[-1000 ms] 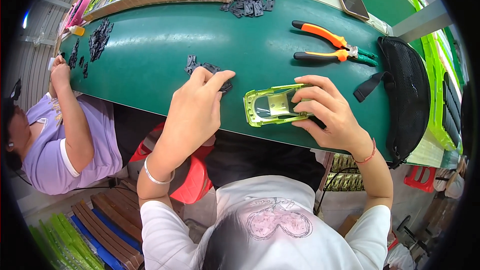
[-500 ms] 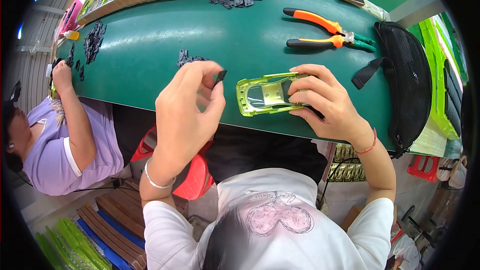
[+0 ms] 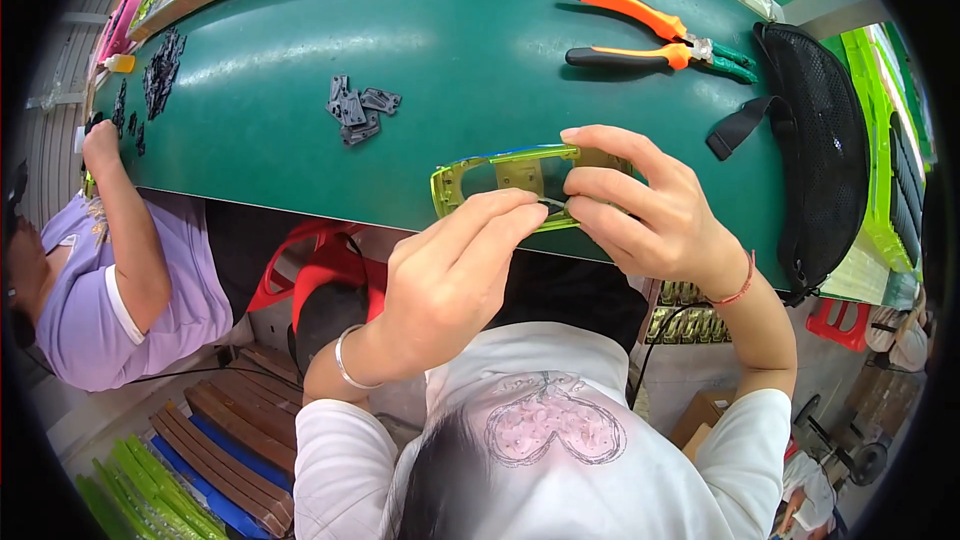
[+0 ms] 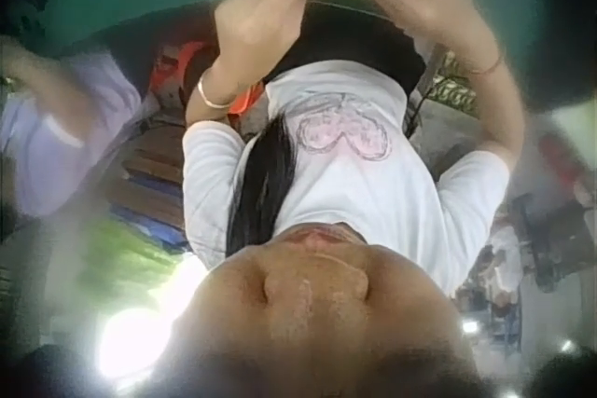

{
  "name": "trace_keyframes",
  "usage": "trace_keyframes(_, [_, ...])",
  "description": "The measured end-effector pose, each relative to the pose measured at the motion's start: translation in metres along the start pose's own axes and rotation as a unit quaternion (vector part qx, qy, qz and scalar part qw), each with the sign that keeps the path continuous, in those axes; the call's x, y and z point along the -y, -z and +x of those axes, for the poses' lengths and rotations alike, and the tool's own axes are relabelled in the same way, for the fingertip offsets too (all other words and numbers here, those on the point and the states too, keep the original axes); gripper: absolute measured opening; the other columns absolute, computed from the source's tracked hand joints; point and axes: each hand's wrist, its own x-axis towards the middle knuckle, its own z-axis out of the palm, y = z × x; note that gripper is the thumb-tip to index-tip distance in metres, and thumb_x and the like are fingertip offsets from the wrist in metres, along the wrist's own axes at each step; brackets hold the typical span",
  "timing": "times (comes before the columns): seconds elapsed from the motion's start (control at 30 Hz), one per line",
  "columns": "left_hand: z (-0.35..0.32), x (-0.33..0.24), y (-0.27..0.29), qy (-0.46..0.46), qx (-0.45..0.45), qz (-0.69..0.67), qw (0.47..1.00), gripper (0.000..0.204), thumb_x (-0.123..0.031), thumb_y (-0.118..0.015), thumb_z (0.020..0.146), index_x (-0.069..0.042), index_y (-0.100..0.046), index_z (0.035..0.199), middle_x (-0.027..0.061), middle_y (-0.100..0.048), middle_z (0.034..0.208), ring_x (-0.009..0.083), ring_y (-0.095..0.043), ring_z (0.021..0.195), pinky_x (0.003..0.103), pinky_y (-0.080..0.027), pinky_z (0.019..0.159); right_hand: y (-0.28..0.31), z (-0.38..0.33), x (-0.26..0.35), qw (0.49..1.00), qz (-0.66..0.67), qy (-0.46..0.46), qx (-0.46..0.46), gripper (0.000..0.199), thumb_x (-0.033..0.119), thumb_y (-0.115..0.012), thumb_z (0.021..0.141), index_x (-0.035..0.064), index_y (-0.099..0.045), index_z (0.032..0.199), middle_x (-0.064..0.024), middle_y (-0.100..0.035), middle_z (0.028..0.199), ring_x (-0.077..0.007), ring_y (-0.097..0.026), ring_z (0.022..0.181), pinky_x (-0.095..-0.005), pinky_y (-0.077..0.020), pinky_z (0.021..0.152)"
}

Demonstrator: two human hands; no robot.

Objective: The person assembles a toy car by hand, fitting its plastic components together on a workbench.

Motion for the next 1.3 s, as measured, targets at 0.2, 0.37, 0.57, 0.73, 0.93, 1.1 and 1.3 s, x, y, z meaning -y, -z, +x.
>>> trace_keyframes(0.2, [-0.001, 0.007, 0.004, -0.014, 0.022, -0.011, 1.000, 0.034, 0.012, -0.072, 0.070, -0.001, -0.073, 0.100, 0.0123, -0.074, 0.098, 0.0268, -0.074, 0.084, 0.035, -0.061, 0.071, 0.002, 0.003, 0.003, 0.999, 0.015, 0.043, -0.015, 0.016, 0.007, -0.074, 0.067, 0.0041, -0.059, 0.074, -0.0062, -0.065, 0.094, -0.0344, -0.069, 0.108, -0.0355, -0.0620, 0.068])
trace_keyframes(0.37, [-0.002, 0.010, 0.007, -0.032, 0.044, 0.010, 0.998, 0.030, 0.008, -0.072, 0.071, 0.002, -0.072, 0.100, 0.0123, -0.075, 0.099, 0.0274, -0.074, 0.085, 0.035, -0.061, 0.072, -0.001, 0.002, 0.004, 0.998, 0.013, 0.053, -0.031, 0.017, 0.005, -0.074, 0.065, 0.0062, -0.056, 0.067, -0.0053, -0.065, 0.092, -0.0354, -0.070, 0.106, -0.0344, -0.0604, 0.065])
trace_keyframes(0.57, [-0.004, 0.018, 0.007, -0.119, 0.018, 0.078, 0.990, 0.034, 0.003, -0.072, 0.068, 0.006, -0.071, 0.102, 0.0151, -0.072, 0.096, 0.0270, -0.071, 0.083, 0.035, -0.060, 0.070, -0.001, 0.004, 0.004, 0.999, 0.011, 0.045, -0.022, 0.017, 0.006, -0.074, 0.065, 0.0070, -0.057, 0.067, -0.0044, -0.066, 0.091, -0.0355, -0.070, 0.105, -0.0334, -0.0588, 0.063])
trace_keyframes(0.73, [-0.001, 0.015, 0.012, -0.111, 0.080, 0.073, 0.988, 0.036, -0.003, -0.070, 0.068, 0.007, -0.071, 0.102, 0.0145, -0.070, 0.098, 0.0261, -0.069, 0.084, 0.034, -0.058, 0.067, -0.003, 0.002, 0.004, 0.998, 0.005, 0.050, -0.024, 0.016, 0.006, -0.073, 0.064, 0.0073, -0.057, 0.066, -0.0039, -0.066, 0.091, -0.0354, -0.071, 0.104, -0.0331, -0.0586, 0.064])
trace_keyframes(0.93, [0.001, 0.015, 0.012, -0.134, 0.086, 0.073, 0.984, 0.037, -0.003, -0.069, 0.065, 0.008, -0.070, 0.100, 0.0146, -0.068, 0.096, 0.0251, -0.067, 0.080, 0.033, -0.057, 0.063, -0.004, 0.002, 0.004, 0.998, 0.005, 0.053, -0.033, 0.015, 0.010, -0.071, 0.058, 0.0065, -0.060, 0.068, -0.0047, -0.066, 0.088, -0.0367, -0.071, 0.102, -0.0333, -0.0593, 0.064])
trace_keyframes(1.1, [0.002, 0.013, 0.013, -0.144, 0.107, 0.071, 0.981, 0.037, -0.003, -0.068, 0.064, 0.009, -0.069, 0.099, 0.0157, -0.067, 0.097, 0.0247, -0.066, 0.079, 0.032, -0.057, 0.062, -0.002, 0.002, 0.005, 0.998, 0.020, 0.052, -0.033, 0.017, 0.013, -0.071, 0.058, 0.0038, -0.062, 0.070, -0.0059, -0.066, 0.087, -0.0375, -0.072, 0.100, -0.0350, -0.0600, 0.066])
trace_keyframes(1.3, [0.003, 0.005, 0.017, -0.087, 0.137, 0.040, 0.986, 0.035, 0.001, -0.070, 0.065, 0.007, -0.072, 0.100, 0.0153, -0.072, 0.097, 0.0292, -0.071, 0.083, 0.036, -0.059, 0.072, -0.006, 0.003, 0.005, 0.998, 0.024, 0.042, -0.026, 0.019, 0.015, -0.069, 0.057, 0.0037, -0.065, 0.072, -0.0055, -0.067, 0.088, -0.0374, -0.071, 0.100, -0.0352, -0.0605, 0.068])
